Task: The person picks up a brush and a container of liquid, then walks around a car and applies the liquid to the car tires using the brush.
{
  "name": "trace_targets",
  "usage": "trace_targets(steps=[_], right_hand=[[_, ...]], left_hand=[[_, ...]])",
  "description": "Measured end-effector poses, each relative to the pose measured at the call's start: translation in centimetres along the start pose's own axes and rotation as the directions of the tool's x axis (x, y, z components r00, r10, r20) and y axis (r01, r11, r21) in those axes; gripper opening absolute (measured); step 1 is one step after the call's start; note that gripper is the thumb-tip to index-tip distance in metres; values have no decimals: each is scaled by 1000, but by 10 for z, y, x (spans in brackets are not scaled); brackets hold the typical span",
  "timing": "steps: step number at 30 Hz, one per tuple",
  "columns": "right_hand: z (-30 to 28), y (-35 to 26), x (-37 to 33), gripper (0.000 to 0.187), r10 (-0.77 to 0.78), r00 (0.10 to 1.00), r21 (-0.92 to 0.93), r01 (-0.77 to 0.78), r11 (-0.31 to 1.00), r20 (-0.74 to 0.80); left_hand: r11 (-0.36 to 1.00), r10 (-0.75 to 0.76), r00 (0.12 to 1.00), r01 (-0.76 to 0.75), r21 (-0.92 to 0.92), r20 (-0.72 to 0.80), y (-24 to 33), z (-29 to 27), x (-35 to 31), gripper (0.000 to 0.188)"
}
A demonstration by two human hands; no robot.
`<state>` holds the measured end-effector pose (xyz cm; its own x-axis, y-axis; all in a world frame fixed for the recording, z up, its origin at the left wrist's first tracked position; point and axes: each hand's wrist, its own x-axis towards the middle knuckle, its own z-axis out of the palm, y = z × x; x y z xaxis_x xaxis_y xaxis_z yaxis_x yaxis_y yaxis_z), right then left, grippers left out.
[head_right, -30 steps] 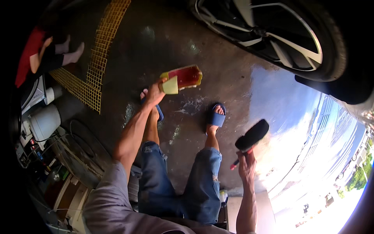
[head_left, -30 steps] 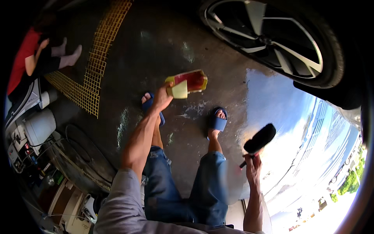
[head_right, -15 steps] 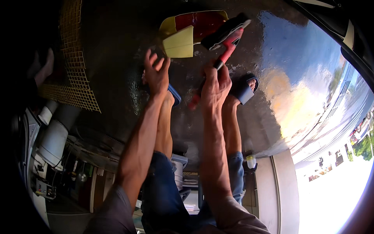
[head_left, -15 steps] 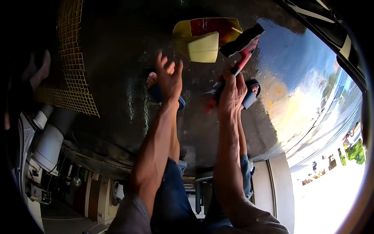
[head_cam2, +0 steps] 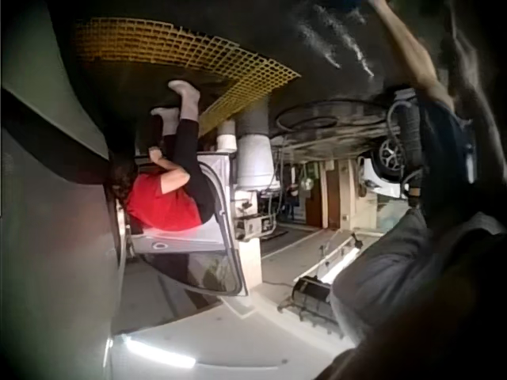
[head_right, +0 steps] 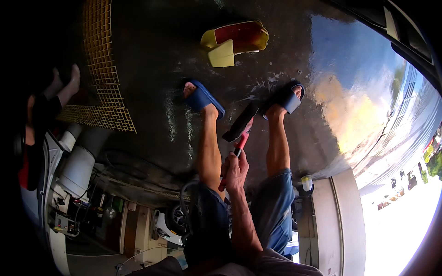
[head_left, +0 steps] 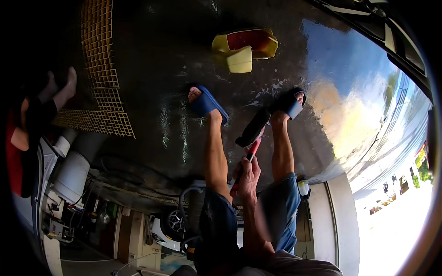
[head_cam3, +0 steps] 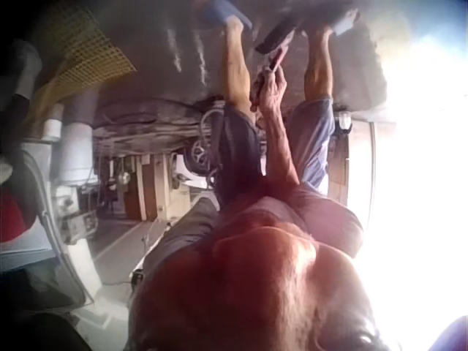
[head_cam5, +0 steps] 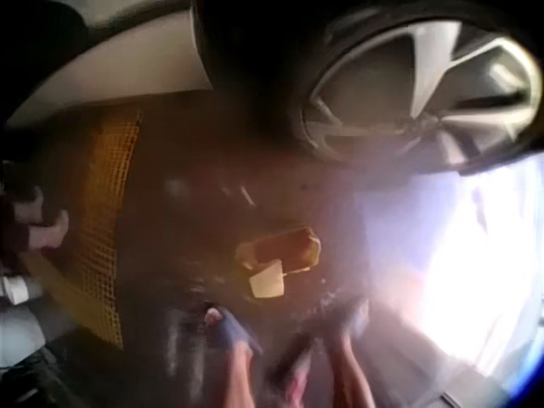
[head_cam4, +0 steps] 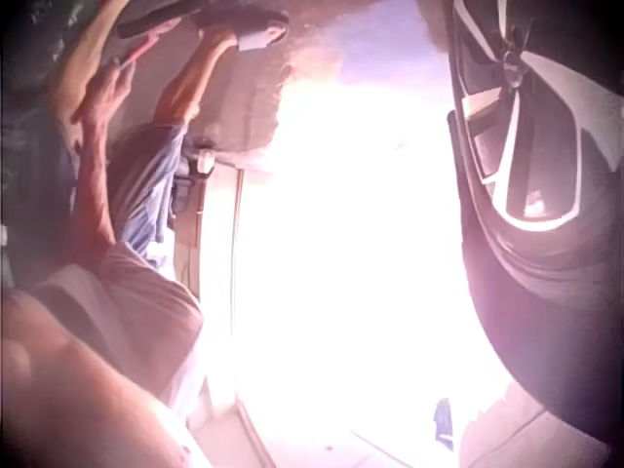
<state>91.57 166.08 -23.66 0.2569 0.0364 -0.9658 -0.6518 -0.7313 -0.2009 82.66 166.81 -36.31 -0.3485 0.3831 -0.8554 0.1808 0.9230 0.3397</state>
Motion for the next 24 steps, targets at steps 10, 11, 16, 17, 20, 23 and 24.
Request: trace_targets(steps=[10,11,16,17,20,23,24], right_hand=[[21,-44,-65,36,-162,983,77,169,983,-88],[28,-60,-72,36,-205,971,42,211,976,-122],[22,-120,-66,37,-321,940,112,333,936,-115],[18,-129,-64,37,-349,932,86,357,930,-95],[1,-163,-55,39,-467,884,-122,460,880,-35],[-3,-172,-42,39,-413,910,-219,412,884,42],[-6,-170,-34,40,-398,914,-240,404,882,78]], left_hand=[[757,-398,678,-137,639,618,1,-152,-295,49],[750,-397,677,-149,644,620,7,-161,-304,48],[834,55,746,-400,380,664,19,-167,-301,44],[789,-92,762,-336,513,641,19,-170,-301,47],[742,-248,678,-327,586,692,29,-165,-306,56],[763,-187,585,-420,491,789,27,-164,-296,66],[772,-149,531,-465,433,834,29,-162,-291,67]])
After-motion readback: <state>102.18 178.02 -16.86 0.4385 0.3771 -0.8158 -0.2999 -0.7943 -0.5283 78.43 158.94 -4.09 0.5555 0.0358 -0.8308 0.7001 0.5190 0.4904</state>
